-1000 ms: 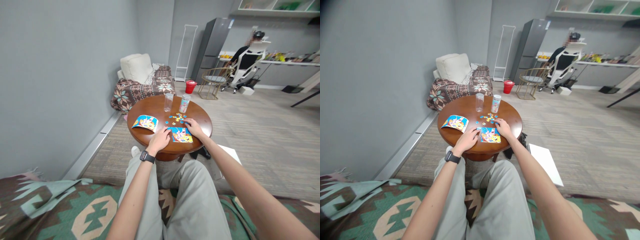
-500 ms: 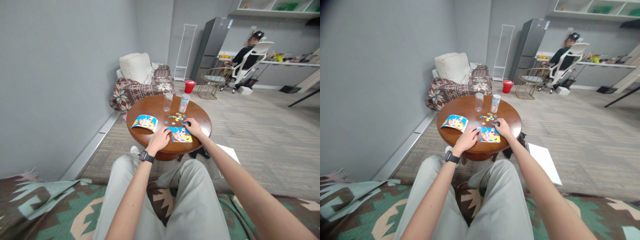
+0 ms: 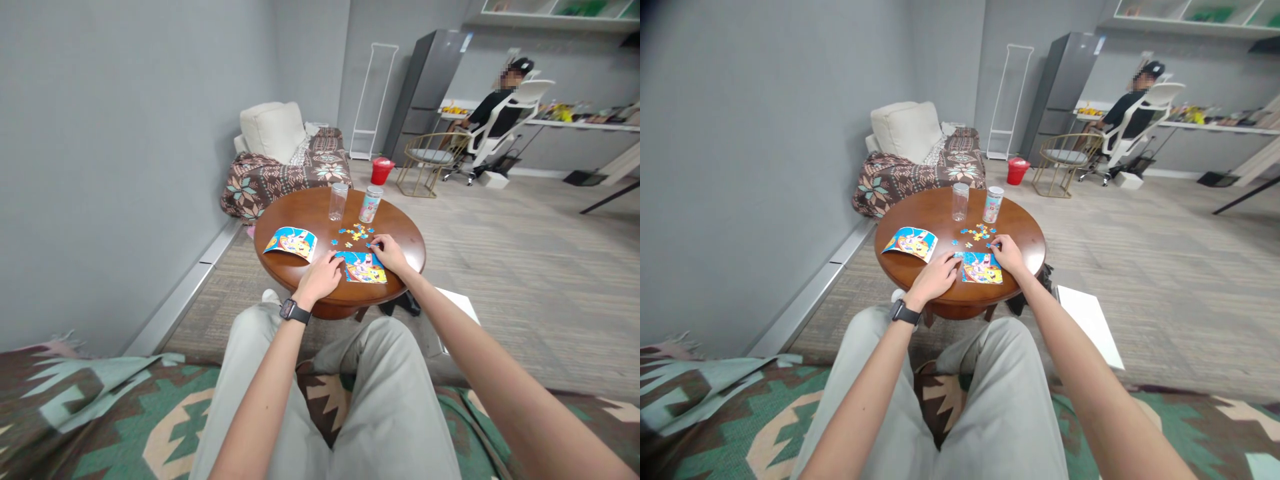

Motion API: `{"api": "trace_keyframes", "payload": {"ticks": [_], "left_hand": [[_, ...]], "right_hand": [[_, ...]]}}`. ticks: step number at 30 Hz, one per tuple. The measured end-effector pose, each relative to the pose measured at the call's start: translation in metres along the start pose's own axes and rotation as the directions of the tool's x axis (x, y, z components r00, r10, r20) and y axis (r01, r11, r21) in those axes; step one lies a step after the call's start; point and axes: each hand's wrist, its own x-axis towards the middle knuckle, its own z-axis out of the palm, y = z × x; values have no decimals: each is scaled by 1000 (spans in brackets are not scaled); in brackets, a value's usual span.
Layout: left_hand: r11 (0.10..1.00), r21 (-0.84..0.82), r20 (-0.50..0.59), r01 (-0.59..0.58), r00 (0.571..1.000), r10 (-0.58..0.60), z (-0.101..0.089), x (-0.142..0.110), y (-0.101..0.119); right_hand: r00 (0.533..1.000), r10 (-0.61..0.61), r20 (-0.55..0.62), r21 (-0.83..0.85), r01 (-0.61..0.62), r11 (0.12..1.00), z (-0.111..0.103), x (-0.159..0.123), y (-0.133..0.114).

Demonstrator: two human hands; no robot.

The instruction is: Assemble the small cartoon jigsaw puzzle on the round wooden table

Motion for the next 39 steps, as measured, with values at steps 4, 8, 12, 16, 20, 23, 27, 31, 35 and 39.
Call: {"api": "trace_keyframes", "payload": {"ticks": [4,8,12,16,20,23,27,31,35,39], "left_hand": [[1000,12,-5,6,1000,-6,0,-1,1],[1000,20,-9,-6,1000,6,2,0,-1],[999,33,-13,-5,1000,6,4,0,-2],[1000,30,-13,-8,1000,8,3,0,-2],[1000,28,-11,-1,1000,2,2,-1,-1],[1000,25,-4,1,1000,-1,1,-1,-1],[1000,13,0,1,1000,-1,0,-1,0],[1000,12,5,7,1000,-7,0,-1,0],[1000,16,5,6,1000,-6,0,-1,-1],[1000,5,-8,0,1000,0,1,-1,-1]], "right_hand": [[1000,-2,-17,6,2,1000,1,0,1],[999,31,-35,15,-30,999,1,-1,1],[997,58,-44,23,-57,998,0,-1,2],[997,53,-54,22,-52,998,-1,0,2],[997,44,-60,29,-43,999,-2,0,1],[997,56,-56,36,-54,998,-2,-1,1],[997,58,-45,50,-56,997,-2,-1,1],[996,52,-67,58,-49,997,-2,-1,2],[997,38,-70,43,-35,998,-3,-2,2],[997,34,-70,17,-33,999,-3,-2,0]]}}
